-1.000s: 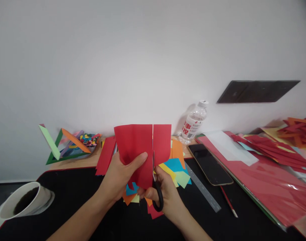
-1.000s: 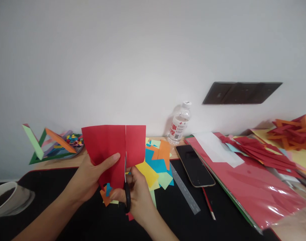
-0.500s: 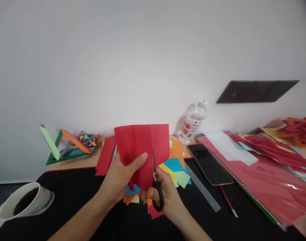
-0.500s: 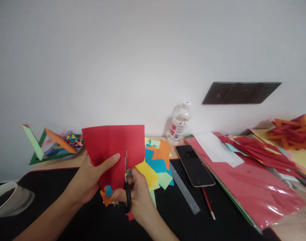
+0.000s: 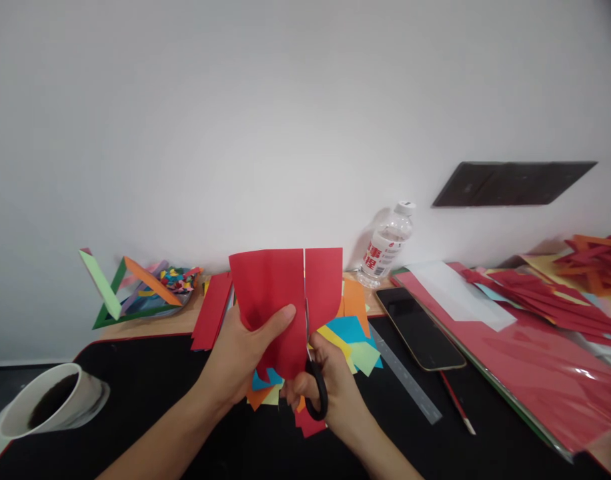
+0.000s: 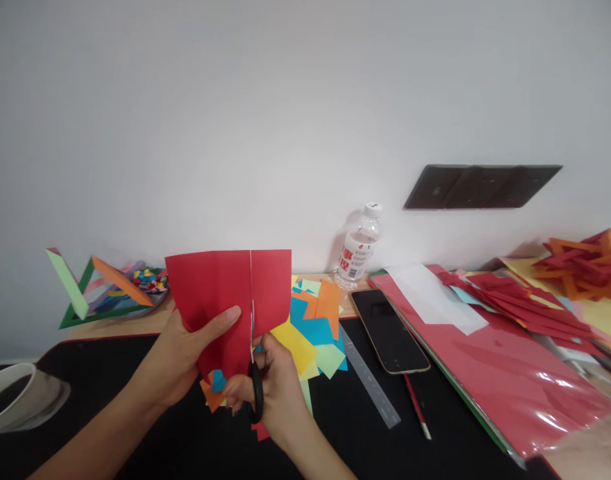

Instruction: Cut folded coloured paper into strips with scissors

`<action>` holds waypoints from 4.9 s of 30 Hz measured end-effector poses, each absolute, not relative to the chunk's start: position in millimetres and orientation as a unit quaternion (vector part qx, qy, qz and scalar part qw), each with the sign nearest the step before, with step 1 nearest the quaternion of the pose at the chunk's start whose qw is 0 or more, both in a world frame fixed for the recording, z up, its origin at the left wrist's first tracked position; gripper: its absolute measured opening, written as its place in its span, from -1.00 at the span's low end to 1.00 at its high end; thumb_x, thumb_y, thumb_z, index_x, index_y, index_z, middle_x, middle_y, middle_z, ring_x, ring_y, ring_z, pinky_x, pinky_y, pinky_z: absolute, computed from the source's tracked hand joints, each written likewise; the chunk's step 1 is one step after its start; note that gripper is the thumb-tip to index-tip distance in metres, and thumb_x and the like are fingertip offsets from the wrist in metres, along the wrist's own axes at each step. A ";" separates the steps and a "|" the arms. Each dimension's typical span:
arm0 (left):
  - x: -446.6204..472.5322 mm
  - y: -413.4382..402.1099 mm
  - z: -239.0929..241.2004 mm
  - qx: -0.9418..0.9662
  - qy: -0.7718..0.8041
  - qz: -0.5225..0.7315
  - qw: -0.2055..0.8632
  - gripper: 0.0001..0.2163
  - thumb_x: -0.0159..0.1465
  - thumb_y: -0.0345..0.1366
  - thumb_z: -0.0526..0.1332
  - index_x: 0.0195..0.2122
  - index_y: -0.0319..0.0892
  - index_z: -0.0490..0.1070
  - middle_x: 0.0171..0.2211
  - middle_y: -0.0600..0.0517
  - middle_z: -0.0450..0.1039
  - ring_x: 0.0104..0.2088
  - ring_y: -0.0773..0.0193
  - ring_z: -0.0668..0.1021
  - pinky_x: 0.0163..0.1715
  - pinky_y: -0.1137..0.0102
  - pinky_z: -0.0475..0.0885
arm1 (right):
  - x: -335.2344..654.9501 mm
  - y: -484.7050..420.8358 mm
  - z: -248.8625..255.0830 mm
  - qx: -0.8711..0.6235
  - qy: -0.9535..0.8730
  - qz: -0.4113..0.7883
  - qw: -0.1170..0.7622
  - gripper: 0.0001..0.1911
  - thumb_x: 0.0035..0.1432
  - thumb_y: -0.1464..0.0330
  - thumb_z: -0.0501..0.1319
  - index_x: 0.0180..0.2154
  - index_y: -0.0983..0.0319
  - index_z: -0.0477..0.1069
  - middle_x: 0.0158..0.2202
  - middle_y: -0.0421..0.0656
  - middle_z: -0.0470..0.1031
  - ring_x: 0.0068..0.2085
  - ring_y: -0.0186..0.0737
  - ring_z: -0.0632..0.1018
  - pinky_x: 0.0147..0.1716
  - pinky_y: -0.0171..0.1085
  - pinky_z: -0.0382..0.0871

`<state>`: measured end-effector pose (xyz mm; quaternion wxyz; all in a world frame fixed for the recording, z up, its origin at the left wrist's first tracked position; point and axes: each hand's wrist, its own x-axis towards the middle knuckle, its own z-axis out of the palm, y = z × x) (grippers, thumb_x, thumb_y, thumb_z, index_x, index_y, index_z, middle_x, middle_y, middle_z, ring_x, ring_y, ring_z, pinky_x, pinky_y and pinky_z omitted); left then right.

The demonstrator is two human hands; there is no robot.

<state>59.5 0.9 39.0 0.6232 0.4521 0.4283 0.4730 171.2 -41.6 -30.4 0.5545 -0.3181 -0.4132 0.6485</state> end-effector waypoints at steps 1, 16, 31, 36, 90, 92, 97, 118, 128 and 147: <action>59.4 0.9 38.9 0.451 0.428 0.473 0.624 -0.76 0.06 -0.27 0.39 -0.27 -0.18 0.44 -0.38 0.04 0.58 -0.41 0.24 0.60 -0.44 0.44 0.51 | 171.8 -41.6 -29.4 -0.316 -0.414 0.648 0.555 -0.44 -0.21 0.04 0.45 -0.39 0.15 0.16 -0.77 -0.36 0.38 -0.65 -0.15 0.56 -0.67 -0.32 0.42; 56.3 0.9 38.6 0.459 0.440 0.450 0.627 -0.79 0.07 -0.25 0.38 -0.28 -0.16 0.48 -0.36 0.04 0.59 -0.35 0.20 0.62 -0.40 0.43 0.53 | 174.6 -41.7 -22.6 -0.333 -0.428 0.640 0.543 -0.55 -0.12 0.18 0.43 -0.43 0.16 0.16 -0.75 -0.34 0.42 -0.68 -0.23 0.53 -0.69 -0.38 0.34; 47.9 16.6 41.9 0.441 0.458 0.507 0.582 -0.75 -0.01 -0.26 0.42 -0.33 -0.24 0.52 -0.38 -0.07 0.62 -0.38 0.13 0.63 -0.41 0.39 0.55 | 179.7 -35.6 -26.5 -0.336 -0.427 0.637 0.547 -0.46 -0.29 0.25 0.53 -0.28 0.18 0.31 -0.55 -0.29 0.45 -0.48 -0.22 0.55 -0.52 -0.36 0.36; 32.4 24.3 54.0 0.441 0.429 0.527 0.587 -0.70 0.00 -0.28 0.42 -0.25 -0.26 0.49 -0.36 -0.09 0.61 -0.40 0.09 0.63 -0.41 0.32 0.57 | 190.7 -28.7 -37.3 -0.400 -0.394 0.504 0.657 -0.56 -0.09 0.20 0.45 -0.20 0.19 0.37 -0.40 -0.20 0.54 -0.35 -0.23 0.57 -0.30 -0.29 0.43; 30.8 35.0 36.8 0.472 0.412 0.420 0.657 -0.69 -0.09 -0.37 0.46 -0.28 -0.24 0.54 -0.24 -0.17 0.61 -0.24 0.00 0.63 -0.21 0.20 0.54 | 191.4 -28.6 -35.1 -0.496 -0.290 0.406 0.710 -0.61 -0.22 0.29 0.49 -0.34 0.24 0.41 -0.58 -0.28 0.43 -0.56 -0.34 0.39 -0.56 -0.34 0.25; 25.9 38.4 38.9 0.468 0.417 0.438 0.645 -0.69 -0.08 -0.35 0.46 -0.28 -0.24 0.54 -0.24 -0.15 0.62 -0.26 0.01 0.63 -0.23 0.21 0.55 | 194.4 -27.5 -34.7 -0.498 -0.283 0.403 0.714 -0.60 -0.24 0.29 0.49 -0.34 0.24 0.41 -0.58 -0.28 0.43 -0.56 -0.33 0.40 -0.57 -0.33 0.24; 10.6 47.4 51.0 0.432 0.461 0.524 0.572 -0.69 -0.10 -0.34 0.48 -0.30 -0.21 0.54 -0.32 -0.05 0.63 -0.36 0.11 0.64 -0.41 0.35 0.58 | 200.9 -23.3 -34.6 -0.491 -0.242 0.399 0.736 -0.56 -0.28 0.29 0.51 -0.33 0.23 0.41 -0.57 -0.30 0.44 -0.54 -0.31 0.44 -0.53 -0.33 0.27; 34.5 25.7 51.5 0.380 0.437 0.483 0.657 -0.71 -0.01 -0.35 0.44 -0.24 -0.23 0.51 -0.28 -0.09 0.62 -0.33 0.10 0.64 -0.41 0.33 0.58 | 205.9 -17.3 -42.6 -0.541 -0.347 0.405 0.650 -0.60 -0.26 0.20 0.48 -0.36 0.24 0.46 -0.55 -0.19 0.52 -0.48 -0.15 0.52 -0.48 -0.22 0.38; 50.0 16.6 38.1 0.376 0.415 0.493 0.666 -0.75 -0.04 -0.34 0.46 -0.32 -0.20 0.54 -0.34 -0.02 0.63 -0.37 0.18 0.63 -0.36 0.36 0.58 | 181.3 -31.8 -36.7 -0.448 -0.491 0.478 0.574 -0.74 -0.06 0.36 0.36 -0.28 0.17 0.38 -0.49 -0.26 0.41 -0.48 -0.25 0.44 -0.46 -0.31 0.34; 59.1 7.6 33.4 0.339 0.435 0.485 0.679 -0.68 -0.11 -0.38 0.48 -0.30 -0.27 0.52 -0.32 -0.08 0.62 -0.40 0.21 0.61 -0.41 0.39 0.56 | 178.1 -33.8 -37.9 -0.470 -0.561 0.423 0.534 -0.84 -0.19 0.52 0.16 -0.45 0.20 0.31 -0.58 -0.30 0.28 -0.50 -0.31 0.24 -0.59 -0.41 0.19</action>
